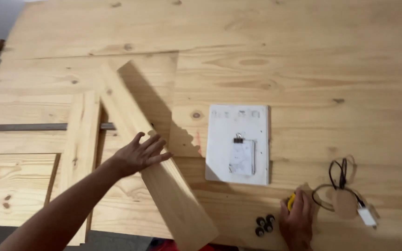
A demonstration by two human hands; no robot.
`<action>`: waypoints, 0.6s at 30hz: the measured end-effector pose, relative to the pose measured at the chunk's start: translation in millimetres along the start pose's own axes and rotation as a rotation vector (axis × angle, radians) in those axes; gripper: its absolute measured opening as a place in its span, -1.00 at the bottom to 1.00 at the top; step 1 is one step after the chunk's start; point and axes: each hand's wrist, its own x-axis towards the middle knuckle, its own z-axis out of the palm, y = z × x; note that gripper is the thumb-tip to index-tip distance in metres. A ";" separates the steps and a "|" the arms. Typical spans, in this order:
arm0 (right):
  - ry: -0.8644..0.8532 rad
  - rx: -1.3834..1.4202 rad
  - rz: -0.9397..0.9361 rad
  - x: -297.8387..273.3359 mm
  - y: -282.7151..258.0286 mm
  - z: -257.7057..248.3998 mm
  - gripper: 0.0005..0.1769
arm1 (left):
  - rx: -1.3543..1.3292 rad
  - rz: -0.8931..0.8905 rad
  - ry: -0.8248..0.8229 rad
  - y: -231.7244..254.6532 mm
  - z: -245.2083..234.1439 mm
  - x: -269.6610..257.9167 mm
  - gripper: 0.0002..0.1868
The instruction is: The person is organizing wooden boards on a workbench, measuring their lengths with a tape measure, and referring to a notebook containing project plans.
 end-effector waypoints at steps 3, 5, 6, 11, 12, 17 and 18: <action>0.133 -0.141 -0.237 0.6 -5.7 -4.1 -0.27 | -0.076 0.120 0.103 -6.0 9.1 36.2 -0.70; 0.011 -0.130 -0.103 1.7 -7.3 -7.3 -0.25 | -0.118 0.237 0.040 -3.7 25.3 46.1 -0.46; -0.104 -0.105 0.013 6.1 -8.7 -7.3 -0.22 | -0.140 0.343 -0.033 -3.4 32.5 49.9 -0.22; -0.040 -0.082 -0.081 3.4 -6.0 -6.9 -0.22 | -0.242 0.455 -0.047 28.3 87.8 46.6 -0.12; -0.051 -0.073 -0.057 2.8 -6.9 -7.5 -0.23 | -0.198 0.427 0.017 32.9 91.2 47.1 -0.14; 0.041 -0.110 -0.170 4.7 -12.1 -8.7 -0.24 | -0.223 0.436 0.033 32.6 80.6 56.6 -0.23; 0.034 -0.120 -0.171 3.1 -15.0 -13.1 -0.25 | -0.193 0.449 -0.011 35.9 82.1 54.6 -0.17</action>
